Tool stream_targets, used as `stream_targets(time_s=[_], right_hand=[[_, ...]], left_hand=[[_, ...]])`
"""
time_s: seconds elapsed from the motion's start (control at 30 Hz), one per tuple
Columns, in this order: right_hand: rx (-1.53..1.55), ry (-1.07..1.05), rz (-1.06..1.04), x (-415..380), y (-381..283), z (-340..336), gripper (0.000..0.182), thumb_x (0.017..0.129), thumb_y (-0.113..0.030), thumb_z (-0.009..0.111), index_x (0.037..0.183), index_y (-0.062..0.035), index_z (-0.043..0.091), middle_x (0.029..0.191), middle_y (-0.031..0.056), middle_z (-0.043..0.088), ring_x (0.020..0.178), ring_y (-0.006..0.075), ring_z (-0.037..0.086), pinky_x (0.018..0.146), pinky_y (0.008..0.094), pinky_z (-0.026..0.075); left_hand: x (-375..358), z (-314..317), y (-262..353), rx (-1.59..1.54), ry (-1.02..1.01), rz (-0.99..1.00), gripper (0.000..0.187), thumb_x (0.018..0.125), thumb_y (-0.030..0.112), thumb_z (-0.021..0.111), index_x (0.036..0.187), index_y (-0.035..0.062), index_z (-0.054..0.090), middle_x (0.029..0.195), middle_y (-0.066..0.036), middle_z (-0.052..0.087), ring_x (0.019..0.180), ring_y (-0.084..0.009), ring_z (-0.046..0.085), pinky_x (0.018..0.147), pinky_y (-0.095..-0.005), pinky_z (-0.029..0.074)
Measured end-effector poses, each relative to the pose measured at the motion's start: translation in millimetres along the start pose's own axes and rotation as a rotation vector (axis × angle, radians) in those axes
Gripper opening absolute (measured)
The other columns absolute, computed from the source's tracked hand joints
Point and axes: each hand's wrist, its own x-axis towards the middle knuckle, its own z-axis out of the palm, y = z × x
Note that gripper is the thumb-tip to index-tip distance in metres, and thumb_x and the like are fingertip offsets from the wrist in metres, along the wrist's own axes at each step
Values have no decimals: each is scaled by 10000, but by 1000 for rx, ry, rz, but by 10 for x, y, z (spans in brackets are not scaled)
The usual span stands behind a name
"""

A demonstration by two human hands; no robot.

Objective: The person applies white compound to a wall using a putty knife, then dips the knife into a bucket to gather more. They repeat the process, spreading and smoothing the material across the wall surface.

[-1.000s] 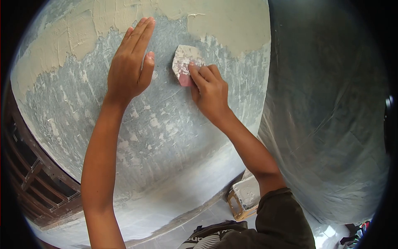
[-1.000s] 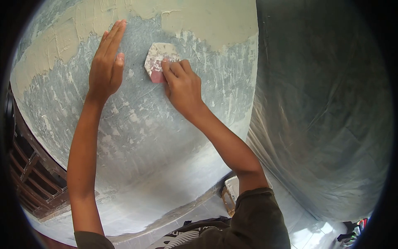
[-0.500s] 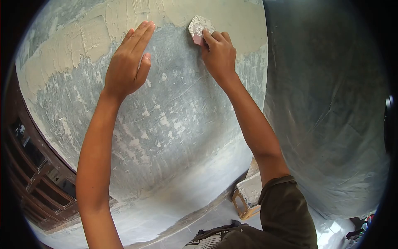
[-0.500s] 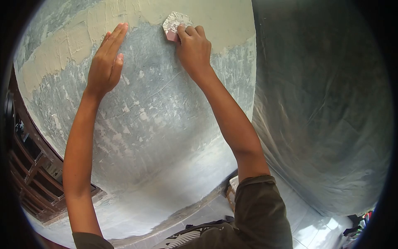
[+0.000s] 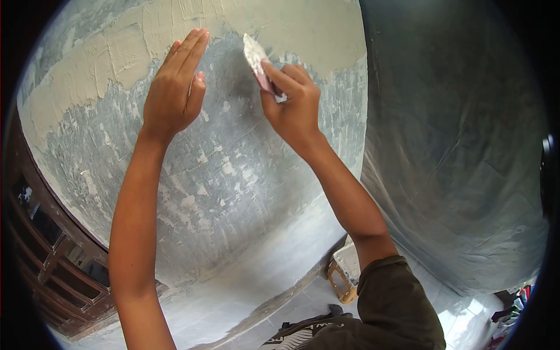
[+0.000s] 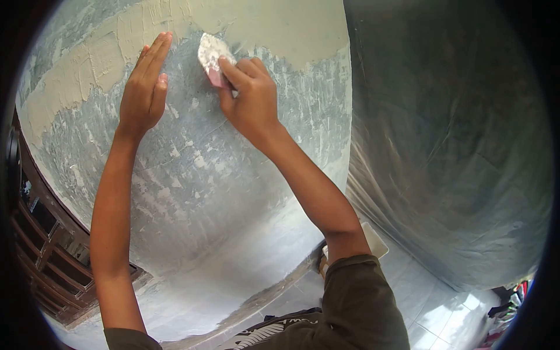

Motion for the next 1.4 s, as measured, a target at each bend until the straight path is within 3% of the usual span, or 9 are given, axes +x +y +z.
stream_targets(time_s=[0.17, 0.4, 0.5, 0.67, 0.8, 1.1, 1.23, 1.33, 1.4], right_hand=[[-341, 135, -19, 408, 496, 110, 315, 770, -21, 729, 1084, -45, 737, 825, 58, 647, 819, 259, 609, 662, 399, 531], [-456, 24, 10, 219, 319, 333, 283, 815, -48, 711, 1096, -51, 744, 838, 56, 654, 866, 246, 633, 683, 392, 536], [-399, 5, -44, -9, 35, 252, 298, 770, -21, 708, 1067, -52, 723, 839, 61, 646, 836, 252, 614, 648, 381, 536], [156, 4, 83, -162, -144, -42, 364, 721, 51, 725, 1073, -40, 734, 794, 82, 594, 780, 250, 572, 649, 382, 502], [-214, 103, 36, 41, 306, -112, 398, 758, 78, 711, 1139, -35, 744, 764, 84, 596, 769, 225, 586, 655, 354, 490], [-511, 18, 43, -72, 558, 257, 367, 741, -14, 728, 1106, -49, 713, 868, 59, 657, 817, 268, 617, 618, 391, 537], [-417, -8, 104, -374, 94, 263, 371, 733, 1, 731, 1101, -44, 710, 823, 71, 640, 788, 270, 615, 612, 393, 526], [-101, -53, 121, -362, -156, 154, 367, 727, 19, 732, 1088, -40, 711, 778, 79, 616, 760, 272, 613, 608, 397, 511], [-89, 93, 106, -223, -76, 84, 392, 741, 52, 731, 1125, -29, 734, 728, 84, 604, 697, 252, 605, 594, 349, 477]], left_hand=[[1, 1, 16, 15, 0, -14, 586, 892, 107, 407, 1448, -68, 470, 1476, -225, 518, 1411, -336, 466, 1215, -466, 310], [9, -6, 22, 0, 0, -25, 585, 893, 107, 403, 1447, -72, 468, 1465, -230, 526, 1409, -342, 466, 1216, -465, 308], [1, -7, 9, -11, 4, -19, 587, 897, 109, 400, 1452, -73, 461, 1467, -234, 522, 1410, -343, 464, 1215, -465, 308], [-10, 5, -12, -10, 19, -16, 586, 899, 111, 398, 1451, -76, 461, 1472, -238, 517, 1412, -343, 462, 1215, -465, 307], [-9, 4, 13, 11, -4, -9, 585, 891, 109, 402, 1442, -75, 475, 1465, -234, 527, 1406, -341, 472, 1216, -463, 309], [-2, 9, 14, 35, -22, 11, 576, 890, 106, 412, 1432, -72, 487, 1456, -230, 537, 1396, -335, 484, 1211, -460, 318], [-6, 16, 4, 41, -21, 20, 566, 899, 103, 413, 1432, -72, 486, 1454, -225, 540, 1393, -336, 486, 1209, -456, 319], [-13, 18, 8, 7, -52, -4, 615, 892, 92, 374, 1485, -59, 429, 1513, -208, 490, 1444, -346, 423, 1230, -468, 266], [-11, 19, -1, 25, -38, 15, 589, 894, 99, 395, 1456, -67, 459, 1478, -221, 518, 1416, -343, 457, 1219, -463, 294]])
